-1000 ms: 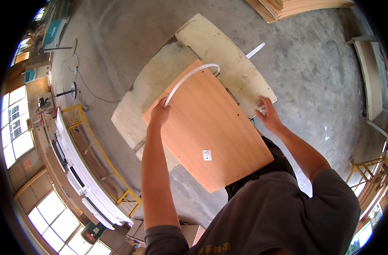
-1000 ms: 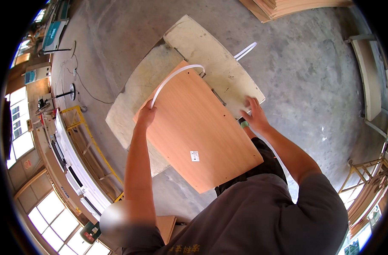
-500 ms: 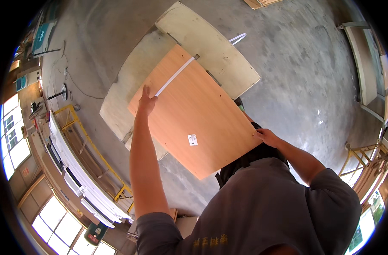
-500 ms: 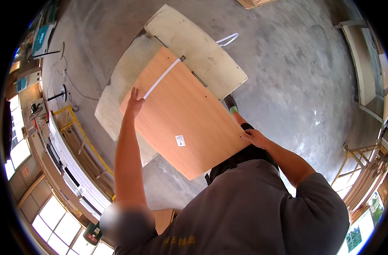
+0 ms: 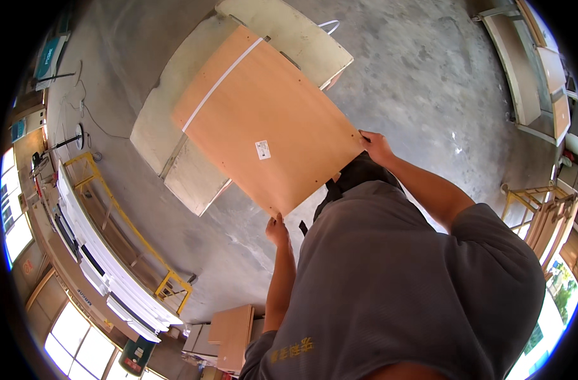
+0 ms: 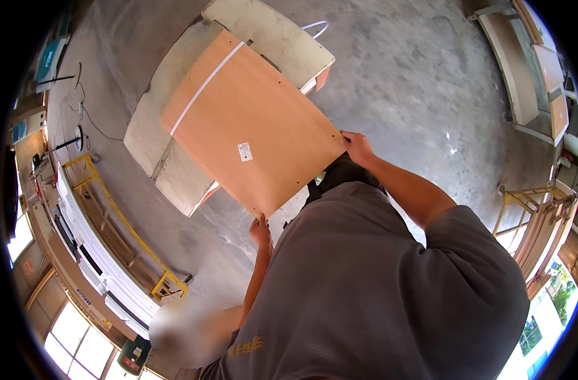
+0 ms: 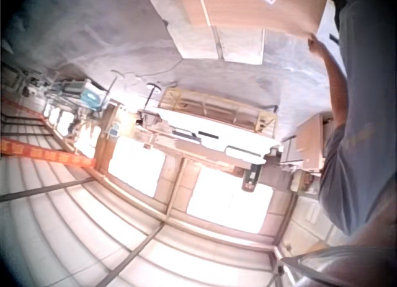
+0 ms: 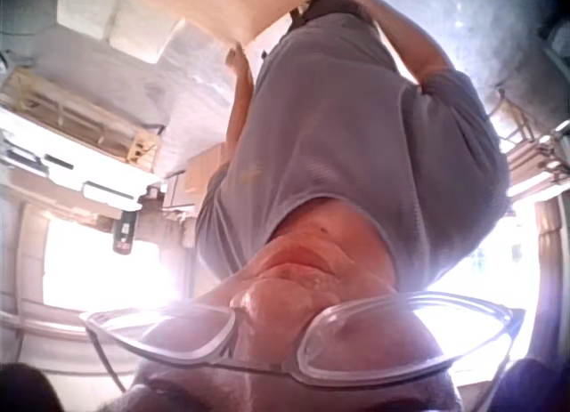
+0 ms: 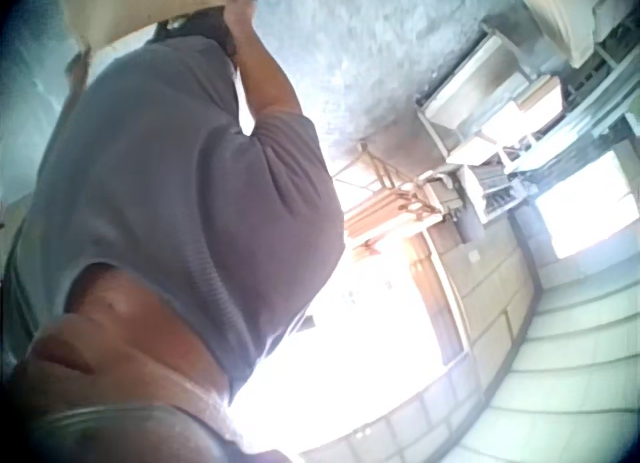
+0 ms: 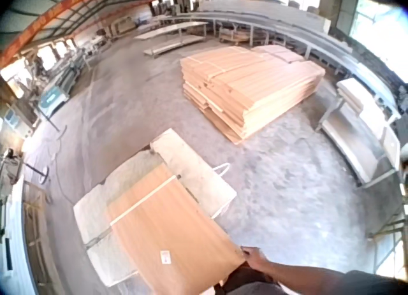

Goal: The person picks up light-colored wooden panels from a stack, places them on a workbench, and secures them with white plastic straps. The person then lifts the bundled panels and stacks them onto a larger pile of similar bundles in the workshop.

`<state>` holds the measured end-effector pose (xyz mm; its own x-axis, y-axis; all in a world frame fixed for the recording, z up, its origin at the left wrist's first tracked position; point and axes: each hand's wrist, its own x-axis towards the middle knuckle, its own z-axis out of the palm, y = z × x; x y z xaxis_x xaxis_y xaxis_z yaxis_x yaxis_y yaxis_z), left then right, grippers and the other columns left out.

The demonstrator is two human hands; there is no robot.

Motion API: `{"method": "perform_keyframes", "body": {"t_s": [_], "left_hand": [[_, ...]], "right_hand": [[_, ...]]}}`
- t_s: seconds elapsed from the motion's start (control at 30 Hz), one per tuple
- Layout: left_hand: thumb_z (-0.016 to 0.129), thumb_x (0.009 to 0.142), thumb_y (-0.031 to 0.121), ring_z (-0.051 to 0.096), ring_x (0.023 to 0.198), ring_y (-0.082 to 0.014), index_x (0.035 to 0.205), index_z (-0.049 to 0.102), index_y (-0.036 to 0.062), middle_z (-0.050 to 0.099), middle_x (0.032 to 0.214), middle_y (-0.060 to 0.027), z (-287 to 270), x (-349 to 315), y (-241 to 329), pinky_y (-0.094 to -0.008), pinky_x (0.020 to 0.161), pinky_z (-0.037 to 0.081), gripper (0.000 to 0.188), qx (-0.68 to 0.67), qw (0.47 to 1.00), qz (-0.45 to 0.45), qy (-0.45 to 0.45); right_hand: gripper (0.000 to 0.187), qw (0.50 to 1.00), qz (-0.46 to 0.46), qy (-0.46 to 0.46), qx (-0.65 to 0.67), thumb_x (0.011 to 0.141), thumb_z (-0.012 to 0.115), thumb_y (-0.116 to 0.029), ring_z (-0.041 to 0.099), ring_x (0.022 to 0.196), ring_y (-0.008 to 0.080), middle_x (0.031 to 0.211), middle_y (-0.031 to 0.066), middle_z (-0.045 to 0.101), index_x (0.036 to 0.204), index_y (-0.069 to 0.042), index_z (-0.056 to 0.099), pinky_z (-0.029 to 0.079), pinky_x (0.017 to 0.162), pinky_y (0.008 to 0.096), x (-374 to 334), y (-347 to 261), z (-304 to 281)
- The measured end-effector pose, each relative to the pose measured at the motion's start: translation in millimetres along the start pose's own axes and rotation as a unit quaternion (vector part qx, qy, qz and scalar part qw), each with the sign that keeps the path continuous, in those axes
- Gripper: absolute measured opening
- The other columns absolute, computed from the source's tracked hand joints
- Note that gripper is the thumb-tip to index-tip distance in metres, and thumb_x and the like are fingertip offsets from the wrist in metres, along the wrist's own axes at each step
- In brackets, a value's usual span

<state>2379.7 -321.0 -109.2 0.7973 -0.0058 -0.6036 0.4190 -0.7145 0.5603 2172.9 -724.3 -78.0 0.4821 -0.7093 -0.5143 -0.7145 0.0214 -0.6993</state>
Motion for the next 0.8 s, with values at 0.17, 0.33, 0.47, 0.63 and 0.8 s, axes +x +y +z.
{"method": "perform_keyframes", "body": {"t_s": [0.17, 0.33, 0.47, 0.63, 0.8], "left_hand": [[0.067, 0.08, 0.033, 0.066, 0.071, -0.0272, 0.095, 0.073, 0.001, 0.07, 0.079, -0.0167, -3, 0, 14, -0.041, 0.067, 0.049, 0.036, 0.138, 0.99, 0.008, -0.006], [0.069, 0.077, 0.033, 0.068, 0.077, -0.0326, 0.09, 0.072, 0.0006, 0.07, 0.083, -0.0189, -2, -12, 32, -0.0435, 0.071, 0.05, 0.035, 0.157, 0.986, 0.052, 0.031], [0.072, 0.075, 0.031, 0.066, 0.088, -0.0376, 0.109, 0.066, -0.0001, 0.069, 0.091, -0.0218, -11, -24, 51, -0.0437, 0.079, 0.05, 0.047, 0.188, 0.979, 0.075, -0.032], [0.075, 0.074, 0.02, 0.055, 0.109, -0.0457, 0.138, 0.023, -0.0019, 0.056, 0.12, -0.0282, -2, -15, 19, -0.0451, 0.092, 0.047, 0.086, 0.17, 0.924, 0.341, 0.011], [0.066, 0.08, 0.019, 0.059, 0.099, -0.0468, 0.114, 0.035, 0.0015, 0.061, 0.108, -0.0292, -1, -17, 59, -0.0514, 0.08, 0.05, 0.049, 0.261, 0.953, 0.137, -0.07]], "right_hand": [[0.029, 0.999, -0.011, -0.028, -0.025, 0.086, 0.056, -0.018, 0.05, 0.062, 0.0205, 0.07, 0.0158, 0.056, 0.111, -0.005, 0.062, 0.043, 0.062, 0.0363, 11, 6, 4], [0.03, 0.999, -0.004, -0.023, -0.027, 0.085, 0.06, -0.02, 0.055, 0.069, 0.0209, 0.078, 0.0144, 0.062, 0.11, -0.003, 0.064, 0.044, 0.066, 0.0358, 4, -6, 5], [0.034, 0.998, 0.0, -0.046, -0.053, 0.08, 0.065, -0.017, 0.065, 0.086, 0.0303, 0.094, 0.0188, 0.067, 0.111, -0.003, 0.062, 0.048, 0.074, 0.0404, 3, -11, 1], [0.093, 0.957, -0.166, -0.086, -0.223, 0.071, 0.073, -0.004, 0.061, 0.105, 0.0377, 0.112, 0.0242, 0.062, 0.147, -0.007, 0.019, 0.049, 0.085, 0.0431, -3, -14, -2], [0.112, 0.944, -0.084, -0.079, -0.31, 0.069, 0.072, 0.002, 0.058, 0.11, 0.0411, 0.114, 0.0284, 0.06, 0.151, -0.009, -0.003, 0.049, 0.09, 0.0437, -3, -26, 0]]}}
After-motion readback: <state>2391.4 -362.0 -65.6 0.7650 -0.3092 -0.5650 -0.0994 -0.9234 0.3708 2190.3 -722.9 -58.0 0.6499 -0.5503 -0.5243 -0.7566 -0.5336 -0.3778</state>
